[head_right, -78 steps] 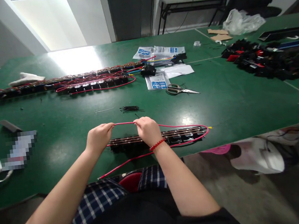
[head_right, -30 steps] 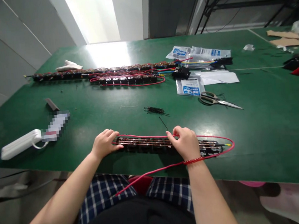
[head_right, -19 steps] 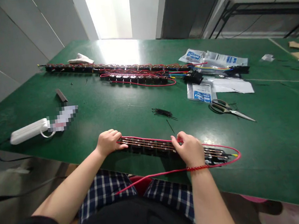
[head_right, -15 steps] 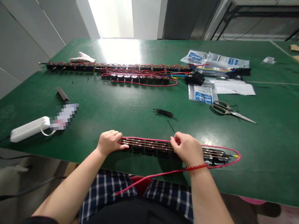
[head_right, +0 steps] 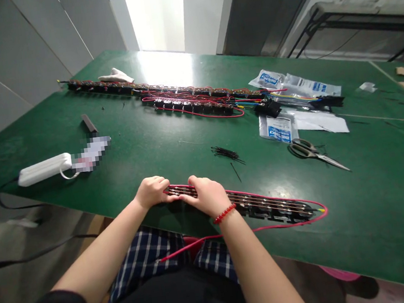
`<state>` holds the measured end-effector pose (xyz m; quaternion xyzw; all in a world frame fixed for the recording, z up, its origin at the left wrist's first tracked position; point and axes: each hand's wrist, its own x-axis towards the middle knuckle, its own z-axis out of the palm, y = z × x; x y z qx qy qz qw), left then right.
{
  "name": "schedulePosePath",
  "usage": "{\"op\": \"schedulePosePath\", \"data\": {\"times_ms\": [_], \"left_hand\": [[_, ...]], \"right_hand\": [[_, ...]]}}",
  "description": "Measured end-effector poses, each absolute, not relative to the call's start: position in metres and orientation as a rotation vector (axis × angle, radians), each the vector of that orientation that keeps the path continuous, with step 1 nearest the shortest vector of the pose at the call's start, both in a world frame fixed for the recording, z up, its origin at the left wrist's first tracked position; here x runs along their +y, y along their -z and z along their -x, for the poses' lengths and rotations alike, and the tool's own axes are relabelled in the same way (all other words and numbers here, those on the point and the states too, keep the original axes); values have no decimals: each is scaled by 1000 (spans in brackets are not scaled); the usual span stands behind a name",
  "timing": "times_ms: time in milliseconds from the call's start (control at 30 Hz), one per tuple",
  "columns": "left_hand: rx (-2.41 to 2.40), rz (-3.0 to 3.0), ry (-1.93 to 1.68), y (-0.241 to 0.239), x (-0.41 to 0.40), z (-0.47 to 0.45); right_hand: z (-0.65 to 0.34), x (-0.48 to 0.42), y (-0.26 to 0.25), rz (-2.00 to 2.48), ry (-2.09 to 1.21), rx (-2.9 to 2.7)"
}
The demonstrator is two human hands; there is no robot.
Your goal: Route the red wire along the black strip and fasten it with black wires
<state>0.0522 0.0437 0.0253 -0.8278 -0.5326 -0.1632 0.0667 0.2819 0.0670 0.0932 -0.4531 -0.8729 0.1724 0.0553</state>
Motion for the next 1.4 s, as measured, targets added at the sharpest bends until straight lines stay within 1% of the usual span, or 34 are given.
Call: {"op": "schedulePosePath", "data": {"times_ms": [100, 200, 367, 533, 633, 767, 1167, 1400], "left_hand": [[-1611, 2518, 439, -33, 39, -46], [-1743, 2509, 424, -35, 33, -34], [-2002, 2594, 358, -32, 35, -20], [-2110, 2594, 318, -31, 40, -21], [-2192, 2588, 370, -33, 39, -21], [-2308, 2657, 553, -38, 39, -20], [-2309, 2616, 668, -36, 39, -22], [-2218, 2739, 697, -34, 39, -21]], "right_hand": [[-266, 68, -89, 1225, -511, -2655], [-263, 69, -80, 1129, -522, -2648], [-262, 68, -71, 1164, -532, -2615], [-261, 71, -75, 1225, -596, -2668], [-260, 72, -77, 1263, -619, -2667], [-260, 72, -76, 1266, -615, -2674], [-260, 62, -77, 1264, -478, -2674], [-264, 63, -74, 1253, -416, -2714]]}}
